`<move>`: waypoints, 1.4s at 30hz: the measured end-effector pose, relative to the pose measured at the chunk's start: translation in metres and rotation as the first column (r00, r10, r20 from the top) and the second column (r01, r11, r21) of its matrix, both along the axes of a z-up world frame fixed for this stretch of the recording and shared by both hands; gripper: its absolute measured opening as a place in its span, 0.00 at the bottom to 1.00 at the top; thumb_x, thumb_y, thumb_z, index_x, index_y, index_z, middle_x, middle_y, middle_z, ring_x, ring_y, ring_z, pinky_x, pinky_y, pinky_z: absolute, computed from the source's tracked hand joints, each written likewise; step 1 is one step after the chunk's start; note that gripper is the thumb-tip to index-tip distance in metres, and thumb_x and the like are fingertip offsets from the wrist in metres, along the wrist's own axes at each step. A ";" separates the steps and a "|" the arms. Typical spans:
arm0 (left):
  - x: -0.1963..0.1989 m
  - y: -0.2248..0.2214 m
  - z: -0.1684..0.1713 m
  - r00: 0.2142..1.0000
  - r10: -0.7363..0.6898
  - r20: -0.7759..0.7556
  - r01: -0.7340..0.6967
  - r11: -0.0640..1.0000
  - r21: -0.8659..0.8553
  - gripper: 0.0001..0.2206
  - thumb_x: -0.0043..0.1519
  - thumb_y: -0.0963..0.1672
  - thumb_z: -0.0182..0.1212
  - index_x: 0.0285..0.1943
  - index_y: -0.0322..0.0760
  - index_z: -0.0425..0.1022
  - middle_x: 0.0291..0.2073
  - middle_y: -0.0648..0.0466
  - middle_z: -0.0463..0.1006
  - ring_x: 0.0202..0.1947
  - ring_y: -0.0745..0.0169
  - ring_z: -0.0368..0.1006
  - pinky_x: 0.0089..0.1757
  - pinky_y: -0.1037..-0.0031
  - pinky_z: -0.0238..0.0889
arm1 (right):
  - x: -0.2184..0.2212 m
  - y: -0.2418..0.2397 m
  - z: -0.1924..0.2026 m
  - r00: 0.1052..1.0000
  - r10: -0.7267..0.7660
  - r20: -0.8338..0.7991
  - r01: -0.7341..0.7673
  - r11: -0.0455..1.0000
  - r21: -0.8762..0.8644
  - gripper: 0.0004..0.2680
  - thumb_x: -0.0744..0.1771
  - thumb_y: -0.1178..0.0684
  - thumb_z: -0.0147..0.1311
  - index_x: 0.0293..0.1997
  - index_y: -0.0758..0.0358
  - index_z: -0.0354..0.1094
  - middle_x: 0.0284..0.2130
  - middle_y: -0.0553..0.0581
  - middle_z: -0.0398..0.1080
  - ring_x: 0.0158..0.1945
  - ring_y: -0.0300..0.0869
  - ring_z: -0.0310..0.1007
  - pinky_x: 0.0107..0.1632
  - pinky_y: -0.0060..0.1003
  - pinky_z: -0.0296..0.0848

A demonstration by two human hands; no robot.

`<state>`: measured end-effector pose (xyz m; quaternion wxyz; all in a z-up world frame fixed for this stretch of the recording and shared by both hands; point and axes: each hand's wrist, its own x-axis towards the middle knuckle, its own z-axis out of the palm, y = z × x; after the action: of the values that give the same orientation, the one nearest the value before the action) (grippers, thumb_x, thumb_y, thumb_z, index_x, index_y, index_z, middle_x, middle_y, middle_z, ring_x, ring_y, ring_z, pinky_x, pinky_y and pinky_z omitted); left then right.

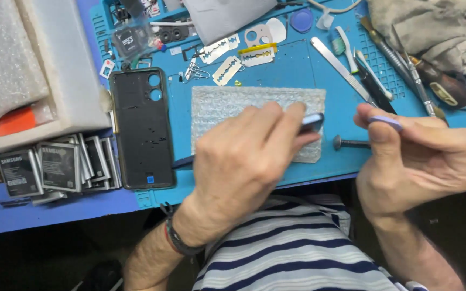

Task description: Disassembling a smartphone to access and remove internal components using specialized prying tools.

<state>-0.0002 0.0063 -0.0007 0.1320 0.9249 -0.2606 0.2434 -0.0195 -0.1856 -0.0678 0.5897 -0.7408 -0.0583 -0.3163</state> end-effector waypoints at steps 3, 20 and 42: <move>0.007 0.007 -0.002 1.000 0.017 -0.005 -0.017 1.000 0.019 0.16 0.76 0.53 0.59 0.54 0.38 0.80 0.32 0.57 0.69 0.29 0.61 0.67 0.28 0.68 0.56 | 0.004 -0.001 0.004 0.997 0.072 -0.033 -0.073 0.997 -0.025 0.09 0.73 0.68 0.62 0.50 0.76 0.59 0.41 0.78 0.73 0.43 0.60 0.81 0.49 0.47 0.84; 0.005 -0.001 0.009 0.984 -0.040 -0.173 0.047 0.998 0.037 0.13 0.74 0.49 0.63 0.44 0.36 0.77 0.33 0.54 0.72 0.34 0.54 0.69 0.30 0.67 0.58 | 0.012 0.005 0.029 0.962 0.245 -0.117 -0.260 0.955 -0.143 0.07 0.66 0.75 0.69 0.42 0.84 0.72 0.37 0.75 0.79 0.41 0.55 0.85 0.44 0.37 0.82; 0.001 -0.006 0.009 0.992 -0.027 -0.126 0.036 0.997 0.075 0.12 0.77 0.48 0.55 0.48 0.36 0.78 0.31 0.56 0.67 0.31 0.59 0.67 0.28 0.69 0.54 | 0.011 0.011 0.028 0.970 0.233 -0.068 -0.242 0.948 -0.208 0.07 0.66 0.74 0.68 0.38 0.82 0.71 0.37 0.75 0.79 0.43 0.58 0.86 0.47 0.41 0.86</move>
<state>0.0011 0.0008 0.0085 0.1162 0.9385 -0.2756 0.1726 -0.0085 -0.1744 -0.0395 0.5409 -0.7943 -0.1683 -0.2193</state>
